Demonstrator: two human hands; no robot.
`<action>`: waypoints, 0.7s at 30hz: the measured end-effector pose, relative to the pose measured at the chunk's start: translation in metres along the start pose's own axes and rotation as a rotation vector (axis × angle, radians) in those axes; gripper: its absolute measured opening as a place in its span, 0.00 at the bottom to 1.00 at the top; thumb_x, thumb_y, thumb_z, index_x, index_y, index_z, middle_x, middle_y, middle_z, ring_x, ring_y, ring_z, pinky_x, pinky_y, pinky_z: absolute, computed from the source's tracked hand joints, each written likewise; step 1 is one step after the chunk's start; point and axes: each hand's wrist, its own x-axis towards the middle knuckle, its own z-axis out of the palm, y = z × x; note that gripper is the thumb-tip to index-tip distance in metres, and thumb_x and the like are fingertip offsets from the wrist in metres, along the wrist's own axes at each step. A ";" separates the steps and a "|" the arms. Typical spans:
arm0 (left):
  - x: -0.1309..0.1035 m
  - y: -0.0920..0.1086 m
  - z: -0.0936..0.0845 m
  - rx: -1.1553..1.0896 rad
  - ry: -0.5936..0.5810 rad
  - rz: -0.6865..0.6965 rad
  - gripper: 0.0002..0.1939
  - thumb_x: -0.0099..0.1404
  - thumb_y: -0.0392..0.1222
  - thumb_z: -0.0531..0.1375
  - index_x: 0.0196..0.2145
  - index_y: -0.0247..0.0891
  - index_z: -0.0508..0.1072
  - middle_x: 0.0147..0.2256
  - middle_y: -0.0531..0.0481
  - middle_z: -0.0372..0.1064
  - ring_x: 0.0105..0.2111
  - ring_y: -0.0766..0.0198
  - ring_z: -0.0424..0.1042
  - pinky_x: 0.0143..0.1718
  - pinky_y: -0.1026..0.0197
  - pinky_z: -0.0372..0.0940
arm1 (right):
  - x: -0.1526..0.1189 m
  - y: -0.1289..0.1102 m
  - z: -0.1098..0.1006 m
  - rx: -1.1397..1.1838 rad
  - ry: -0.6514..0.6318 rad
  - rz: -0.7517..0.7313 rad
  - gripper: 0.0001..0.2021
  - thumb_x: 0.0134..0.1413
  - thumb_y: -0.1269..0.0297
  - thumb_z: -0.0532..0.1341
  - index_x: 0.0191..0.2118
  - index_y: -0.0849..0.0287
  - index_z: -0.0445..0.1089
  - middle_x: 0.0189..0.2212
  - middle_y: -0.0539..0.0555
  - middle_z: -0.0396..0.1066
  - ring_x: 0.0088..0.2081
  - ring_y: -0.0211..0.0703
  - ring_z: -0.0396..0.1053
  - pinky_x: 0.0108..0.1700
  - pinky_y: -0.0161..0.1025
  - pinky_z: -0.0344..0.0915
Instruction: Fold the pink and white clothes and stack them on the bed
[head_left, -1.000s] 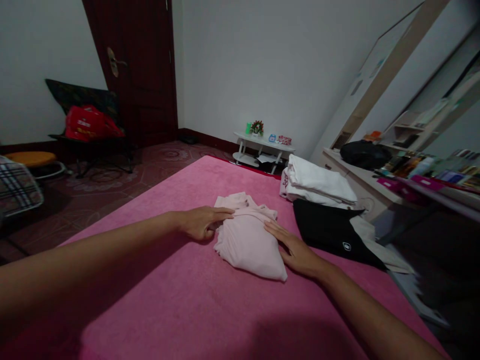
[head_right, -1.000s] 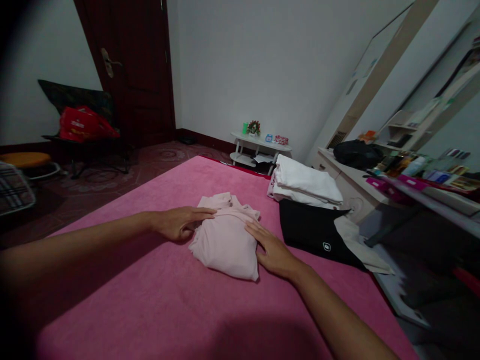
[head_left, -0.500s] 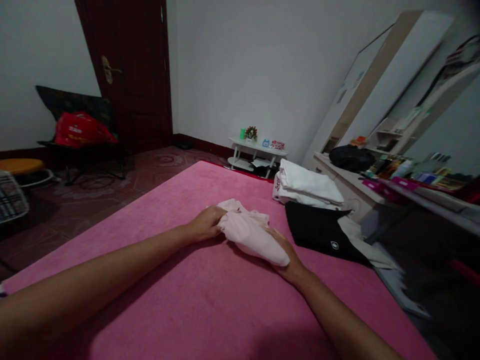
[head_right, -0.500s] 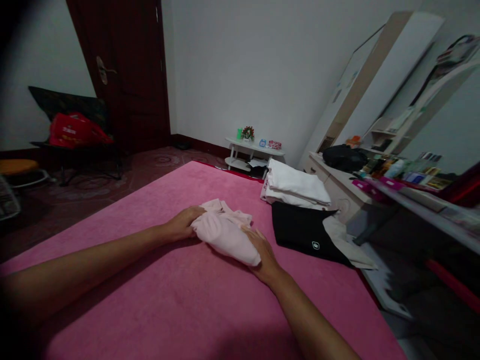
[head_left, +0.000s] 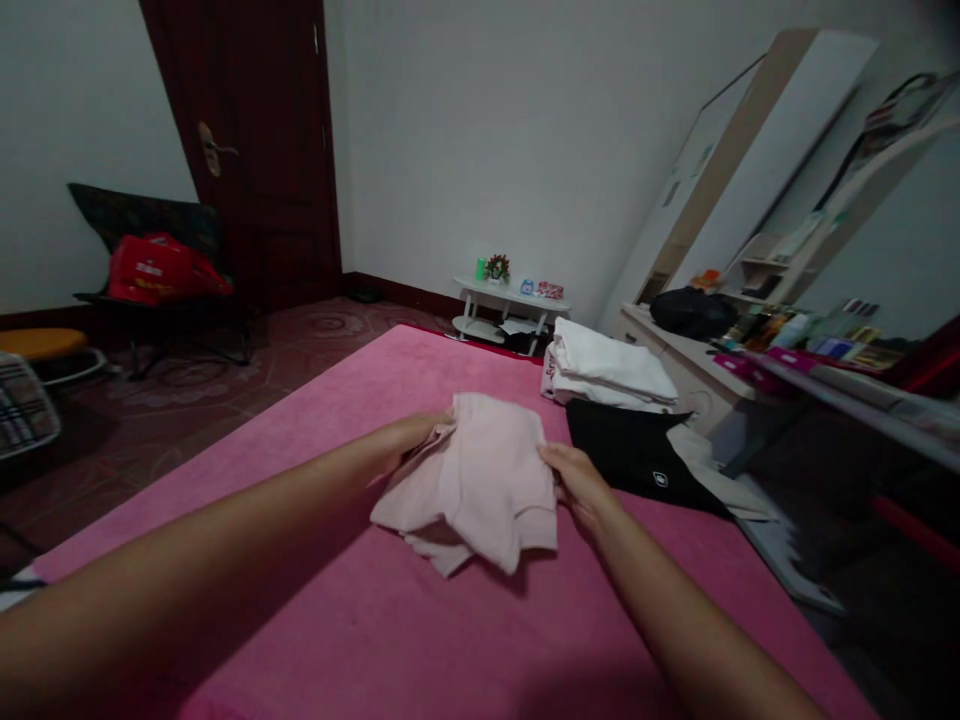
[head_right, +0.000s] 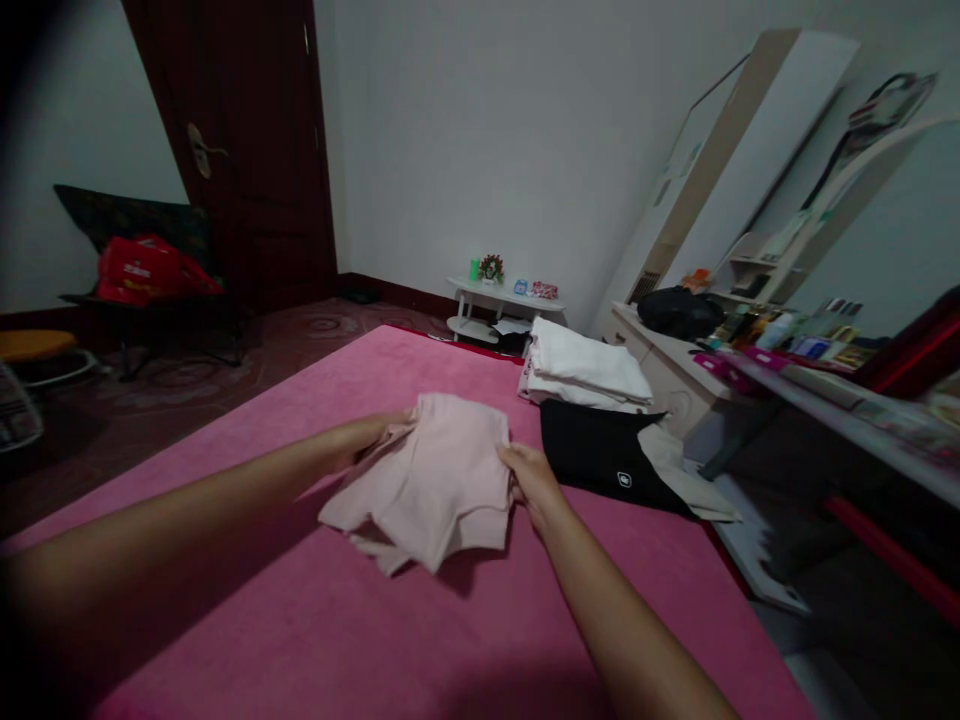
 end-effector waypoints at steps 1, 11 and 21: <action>0.001 -0.013 -0.002 0.005 -0.022 -0.035 0.34 0.56 0.72 0.52 0.27 0.34 0.73 0.26 0.40 0.75 0.25 0.54 0.73 0.26 0.54 0.67 | 0.005 0.013 -0.005 -0.064 0.018 0.008 0.15 0.40 0.53 0.68 0.31 0.59 0.71 0.24 0.53 0.74 0.25 0.43 0.72 0.25 0.39 0.68; -0.004 0.013 0.041 0.705 0.231 0.663 0.18 0.66 0.41 0.52 0.51 0.35 0.68 0.50 0.41 0.68 0.51 0.56 0.67 0.54 0.54 0.61 | 0.022 -0.007 0.019 -0.637 0.208 -0.676 0.20 0.51 0.66 0.54 0.51 0.60 0.68 0.50 0.61 0.69 0.49 0.48 0.68 0.52 0.46 0.65; 0.017 -0.050 0.059 1.050 0.075 0.562 0.32 0.68 0.56 0.49 0.65 0.40 0.53 0.67 0.42 0.43 0.66 0.49 0.41 0.64 0.43 0.40 | 0.035 0.047 0.032 -1.125 0.038 -0.488 0.28 0.64 0.57 0.45 0.67 0.58 0.48 0.68 0.56 0.43 0.68 0.48 0.37 0.66 0.50 0.42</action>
